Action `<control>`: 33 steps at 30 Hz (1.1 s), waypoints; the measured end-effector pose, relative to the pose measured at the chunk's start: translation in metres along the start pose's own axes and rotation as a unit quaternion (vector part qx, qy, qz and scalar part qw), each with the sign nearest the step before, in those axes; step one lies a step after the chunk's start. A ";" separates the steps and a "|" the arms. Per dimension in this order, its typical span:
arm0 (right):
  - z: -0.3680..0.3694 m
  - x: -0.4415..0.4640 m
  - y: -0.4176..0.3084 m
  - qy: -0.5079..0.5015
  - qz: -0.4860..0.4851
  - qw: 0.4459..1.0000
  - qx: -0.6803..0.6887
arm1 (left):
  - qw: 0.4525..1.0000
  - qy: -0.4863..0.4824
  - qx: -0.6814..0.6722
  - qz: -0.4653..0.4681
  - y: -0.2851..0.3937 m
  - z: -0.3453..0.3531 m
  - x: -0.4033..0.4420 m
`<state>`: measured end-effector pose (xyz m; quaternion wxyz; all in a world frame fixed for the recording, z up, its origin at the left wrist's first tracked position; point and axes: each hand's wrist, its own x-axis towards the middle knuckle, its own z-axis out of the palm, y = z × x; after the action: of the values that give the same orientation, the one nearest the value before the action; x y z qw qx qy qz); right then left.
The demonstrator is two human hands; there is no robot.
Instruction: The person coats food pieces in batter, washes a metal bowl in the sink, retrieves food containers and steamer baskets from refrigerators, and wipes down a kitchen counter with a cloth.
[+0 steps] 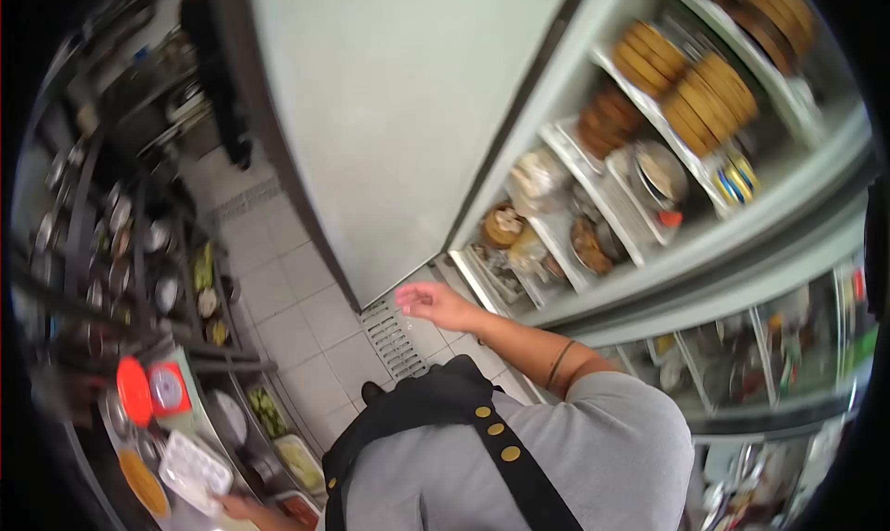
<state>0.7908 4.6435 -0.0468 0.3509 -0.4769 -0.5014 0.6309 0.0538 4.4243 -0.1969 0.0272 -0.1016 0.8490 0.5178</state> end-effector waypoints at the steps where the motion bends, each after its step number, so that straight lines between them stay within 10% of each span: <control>1: -0.024 -0.002 0.000 0.024 -0.003 1.000 0.012 | 0.996 0.038 -0.040 0.074 0.001 0.009 -0.019; 5: -0.118 -0.029 -0.015 0.309 -0.099 0.945 -0.039 | 0.958 -0.100 -0.053 0.262 -0.048 0.072 -0.143; 11: -0.237 -0.086 -0.058 0.596 -0.219 0.768 0.083 | 0.748 -0.627 -0.069 0.205 -0.129 0.189 -0.333; 19: -0.270 -0.095 -0.113 0.528 -0.318 0.786 -0.058 | 0.280 -0.891 -0.100 0.344 0.151 0.228 -0.843; 22: -0.297 -0.070 -0.145 0.609 -0.219 0.710 -0.276 | 0.167 -0.895 -0.183 0.372 0.222 0.238 -1.004; 28: -0.323 -0.034 -0.182 0.722 -0.140 0.674 -0.073 | 0.212 -0.968 -0.011 0.137 0.250 0.256 -1.217; 33: -0.356 -0.022 -0.184 0.769 -0.117 0.627 -0.042 | 0.092 -0.995 0.040 0.007 0.223 0.276 -1.258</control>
<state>1.1307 4.7757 0.1214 0.6595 -0.7402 -0.1267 -0.0329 1.2227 4.9488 0.0605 0.8477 0.5127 0.0729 0.1150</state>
